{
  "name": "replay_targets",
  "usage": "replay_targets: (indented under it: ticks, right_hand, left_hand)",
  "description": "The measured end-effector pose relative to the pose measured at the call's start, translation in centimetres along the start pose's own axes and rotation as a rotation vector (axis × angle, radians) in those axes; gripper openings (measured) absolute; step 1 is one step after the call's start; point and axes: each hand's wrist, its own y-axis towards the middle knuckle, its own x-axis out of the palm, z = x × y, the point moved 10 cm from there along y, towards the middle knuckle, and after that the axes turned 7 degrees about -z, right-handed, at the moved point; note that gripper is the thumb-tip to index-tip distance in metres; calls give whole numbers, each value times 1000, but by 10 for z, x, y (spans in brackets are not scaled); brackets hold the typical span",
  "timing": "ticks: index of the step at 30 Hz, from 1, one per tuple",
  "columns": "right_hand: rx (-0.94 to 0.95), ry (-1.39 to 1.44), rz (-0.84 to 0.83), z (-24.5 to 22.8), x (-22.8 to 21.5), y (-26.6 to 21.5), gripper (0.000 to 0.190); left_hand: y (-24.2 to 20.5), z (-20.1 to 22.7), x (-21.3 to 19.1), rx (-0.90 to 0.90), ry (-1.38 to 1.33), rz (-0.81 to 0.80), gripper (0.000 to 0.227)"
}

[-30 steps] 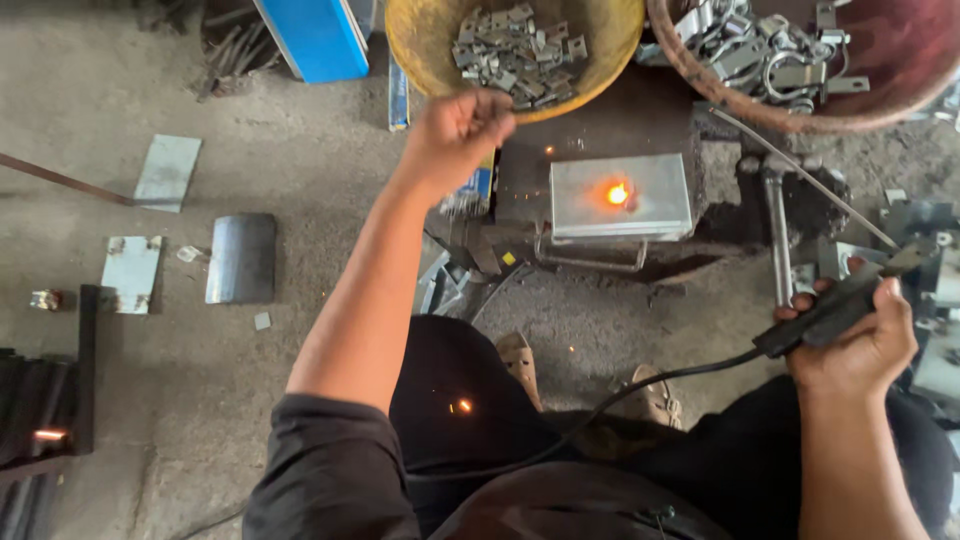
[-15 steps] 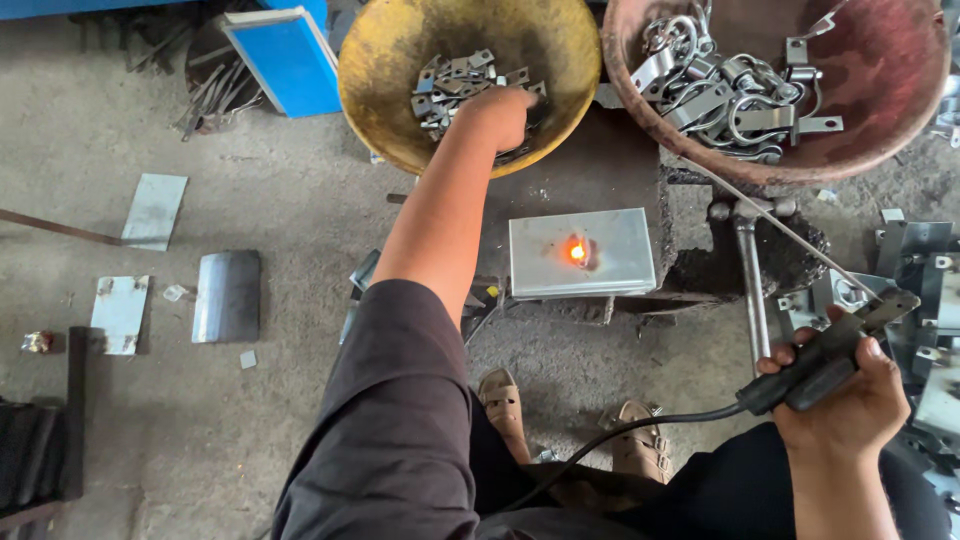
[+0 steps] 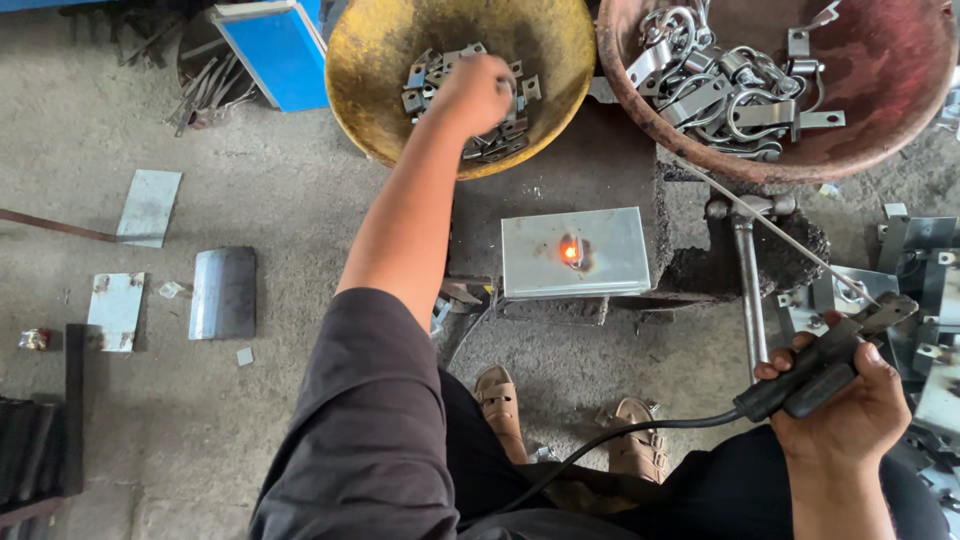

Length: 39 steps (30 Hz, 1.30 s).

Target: The person sits on the floor and welds small metal brackets onto rectangular metal plates using a handheld welding torch. They pick up brackets from a yellow bowl, position them on the plates, and weld them in place, creating bright sparks. Finished plates are placed in a pile on the floor.

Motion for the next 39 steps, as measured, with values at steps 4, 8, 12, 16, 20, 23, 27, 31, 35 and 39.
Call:
replay_targets:
  ticks: [4,8,12,16,20,23,27,31,35,39]
  right_hand:
    - [-7,-55,48,-3,1,-4,53]
    - [-8,-51,51,-5,5,-3,53]
    - [2,-65,74,-4,6,-4,53]
    - [-7,-55,42,-6,12,-4,53]
    - [-16,-80,52,-9,12,-5,52]
    - [-10,-42,34,-11,14,-6,50]
    - [-13,-40,19,-12,16,-8,50]
    - [-7,-51,24,-14,17,-11,51]
    - [-17,-56,21,-16,20,-14,53]
    - [-51,-96,19,-21,20,-14,54]
  left_hand:
    - [2,-70,-5,-262,-1011,167,22]
    - [-9,-95,11,-494,-1287,229,35]
    - [3,-38,18,-232,13,-114,33]
    - [-3,-8,43,-143,461,-348,31]
    - [-14,4,36,-199,452,-335,30]
    - [-20,11,32,-200,410,-285,31]
    - [-22,4,38,-175,360,-393,42]
    - [-22,-6,41,-138,428,-498,42]
    - [-28,3,34,-130,459,-406,36]
    - [-47,30,-2,-58,142,-17,26]
